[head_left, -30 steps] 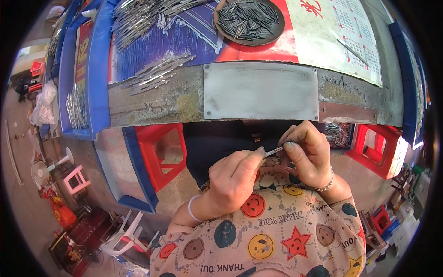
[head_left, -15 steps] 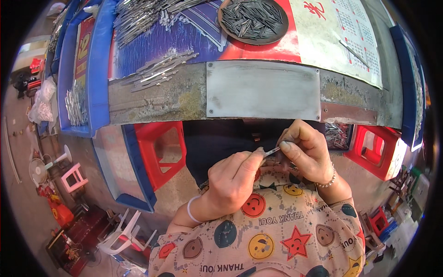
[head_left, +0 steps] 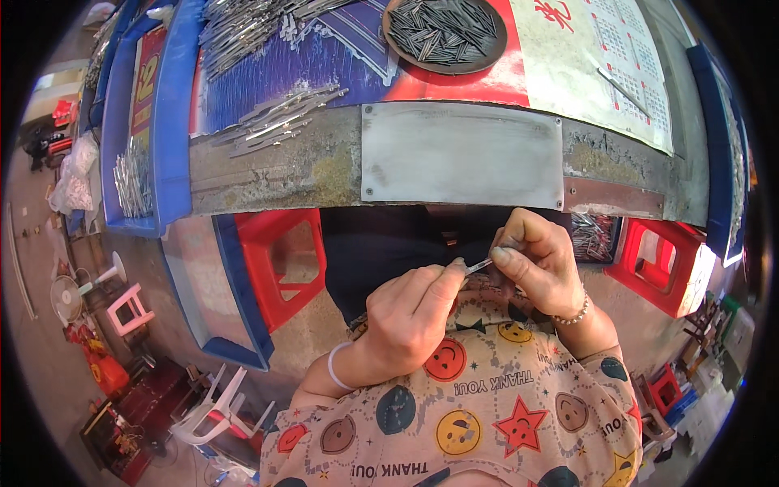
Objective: The recorder is manually assembling small metal strips with metal caps/rings on a workbench in a manufacturing setting.
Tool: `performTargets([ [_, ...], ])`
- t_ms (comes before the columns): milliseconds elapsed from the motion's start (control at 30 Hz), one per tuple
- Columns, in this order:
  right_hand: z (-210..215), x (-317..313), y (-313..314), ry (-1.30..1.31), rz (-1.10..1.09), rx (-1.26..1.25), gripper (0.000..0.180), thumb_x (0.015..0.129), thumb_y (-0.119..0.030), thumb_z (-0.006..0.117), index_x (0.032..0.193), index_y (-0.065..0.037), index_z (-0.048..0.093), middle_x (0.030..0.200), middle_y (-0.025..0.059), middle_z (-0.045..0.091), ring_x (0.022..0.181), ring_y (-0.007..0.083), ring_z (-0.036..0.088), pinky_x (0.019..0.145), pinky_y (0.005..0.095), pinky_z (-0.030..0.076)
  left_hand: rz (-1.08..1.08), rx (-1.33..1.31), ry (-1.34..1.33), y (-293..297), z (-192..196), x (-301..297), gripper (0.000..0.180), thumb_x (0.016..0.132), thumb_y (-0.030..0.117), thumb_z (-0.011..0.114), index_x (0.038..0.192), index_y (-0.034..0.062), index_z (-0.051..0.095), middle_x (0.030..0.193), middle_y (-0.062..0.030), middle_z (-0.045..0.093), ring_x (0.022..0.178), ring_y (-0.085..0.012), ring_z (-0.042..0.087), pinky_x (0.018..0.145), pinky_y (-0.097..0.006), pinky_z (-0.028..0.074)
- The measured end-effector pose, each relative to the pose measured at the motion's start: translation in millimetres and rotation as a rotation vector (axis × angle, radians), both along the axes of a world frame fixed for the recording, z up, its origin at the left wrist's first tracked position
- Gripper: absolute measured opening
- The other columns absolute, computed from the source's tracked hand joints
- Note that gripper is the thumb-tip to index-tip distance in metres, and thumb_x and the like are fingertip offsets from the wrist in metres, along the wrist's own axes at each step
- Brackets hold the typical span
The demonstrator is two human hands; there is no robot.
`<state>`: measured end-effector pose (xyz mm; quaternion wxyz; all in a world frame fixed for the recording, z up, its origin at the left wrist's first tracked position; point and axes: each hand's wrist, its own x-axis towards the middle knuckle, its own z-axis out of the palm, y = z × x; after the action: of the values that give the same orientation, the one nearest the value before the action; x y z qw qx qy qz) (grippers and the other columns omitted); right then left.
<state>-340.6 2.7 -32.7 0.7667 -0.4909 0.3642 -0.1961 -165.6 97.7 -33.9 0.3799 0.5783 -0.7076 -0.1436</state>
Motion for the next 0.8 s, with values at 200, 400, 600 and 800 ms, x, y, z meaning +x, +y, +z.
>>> performTargets([
  [200, -1.2, -0.1, 0.8, -0.017, -0.025, 0.032, 0.022, 0.091, -0.012, 0.058, 0.078, -0.003, 0.044, 0.065, 0.0058, 0.054, 0.046, 0.0062, 0.046, 0.042, 0.0191, 0.034, -0.005, -0.019, -0.017, -1.4, -1.5, -1.4, 0.036, 0.064, -0.005, 0.064, 0.101, -0.0064, 0.060, 0.075, -0.0089, 0.056, 0.057, -0.0193, 0.056, 0.048, -0.028, 0.046],
  [400, -0.1, -1.0, -3.4, -0.021, -0.007, 0.069, 0.020, 0.091, -0.011, 0.059, 0.080, -0.002, 0.046, 0.067, -0.0006, 0.052, 0.052, 0.0030, 0.051, 0.046, 0.0180, 0.042, -0.003, -0.031, -0.059, -4.2, -2.5, -1.2, 0.035, 0.066, -0.005, 0.064, 0.101, -0.0063, 0.060, 0.075, -0.0087, 0.056, 0.057, -0.0188, 0.056, 0.048, -0.028, 0.046],
  [600, 0.3, -2.3, -9.1, -0.039, -0.013, 0.053, 0.019, 0.092, -0.011, 0.059, 0.080, -0.003, 0.047, 0.067, 0.0004, 0.054, 0.053, 0.0034, 0.052, 0.047, 0.0177, 0.043, -0.016, -0.004, -0.066, -12.4, 2.0, 0.0, 0.032, 0.068, -0.004, 0.065, 0.100, -0.0055, 0.061, 0.075, -0.0089, 0.056, 0.057, -0.0195, 0.057, 0.048, -0.028, 0.046],
  [800, 5.3, -12.9, -18.4, -0.046, -0.211, -0.199, 0.012, 0.094, -0.010, 0.054, 0.090, 0.001, 0.053, 0.077, 0.0056, 0.062, 0.059, 0.0072, 0.055, 0.055, 0.0200, 0.046, -0.011, 0.027, 0.018, -41.4, 31.6, 10.3, 0.024, 0.073, -0.005, 0.070, 0.095, -0.0028, 0.061, 0.078, -0.0132, 0.063, 0.063, -0.0250, 0.063, 0.054, -0.031, 0.050],
])
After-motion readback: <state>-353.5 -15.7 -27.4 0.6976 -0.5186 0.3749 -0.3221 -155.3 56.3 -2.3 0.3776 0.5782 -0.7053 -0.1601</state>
